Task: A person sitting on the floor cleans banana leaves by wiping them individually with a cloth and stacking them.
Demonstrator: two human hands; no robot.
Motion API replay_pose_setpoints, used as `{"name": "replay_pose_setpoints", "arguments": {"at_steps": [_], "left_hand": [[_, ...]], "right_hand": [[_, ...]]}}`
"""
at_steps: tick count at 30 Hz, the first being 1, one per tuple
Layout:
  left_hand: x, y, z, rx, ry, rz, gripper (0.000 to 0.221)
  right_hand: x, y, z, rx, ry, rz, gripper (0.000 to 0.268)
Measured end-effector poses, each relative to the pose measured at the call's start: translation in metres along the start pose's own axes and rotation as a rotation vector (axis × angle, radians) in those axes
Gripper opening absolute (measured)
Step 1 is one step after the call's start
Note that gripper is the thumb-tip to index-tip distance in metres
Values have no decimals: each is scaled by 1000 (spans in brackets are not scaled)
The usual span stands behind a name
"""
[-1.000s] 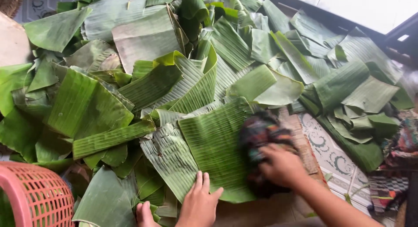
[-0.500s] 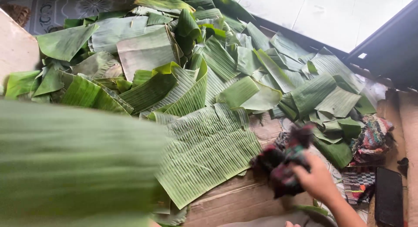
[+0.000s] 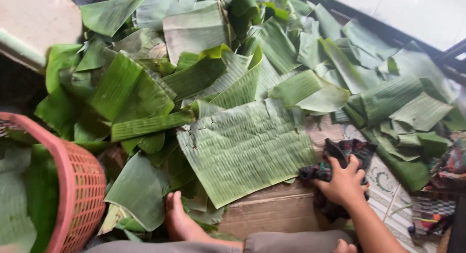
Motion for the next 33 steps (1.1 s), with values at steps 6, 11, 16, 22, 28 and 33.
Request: {"name": "replay_pose_setpoints", "arguments": {"at_steps": [6,11,16,22,28,33], "left_hand": [[-1,11,1,-6,-3,-27,46],[7,17,4,-16,3,-42,45],[10,0,3,6,14,-68,44],[16,-4,9,8,9,-120,40],[23,-7,18,-37,-96,3,41],[-7,-4,-10,-83,51,-161,41]], "right_hand": [[1,-4,-3,-2,-47,23,87],[4,0,-4,76,-96,77,79],[-1,-2,0,67,-95,73,80],[0,-5,2,-15,-68,-8,90],[3,0,5,19,-72,-3,93],[3,-1,6,30,-79,5,92]]}}
Point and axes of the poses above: each hand's wrist, its own z-axis towards the middle knuckle, its own y-axis out of the back of the hand, x = y × z, the point moved 5 cm from there along z, towards the middle knuckle, and after that the axes turned 13 degrees about y, right-handed, at the moved point
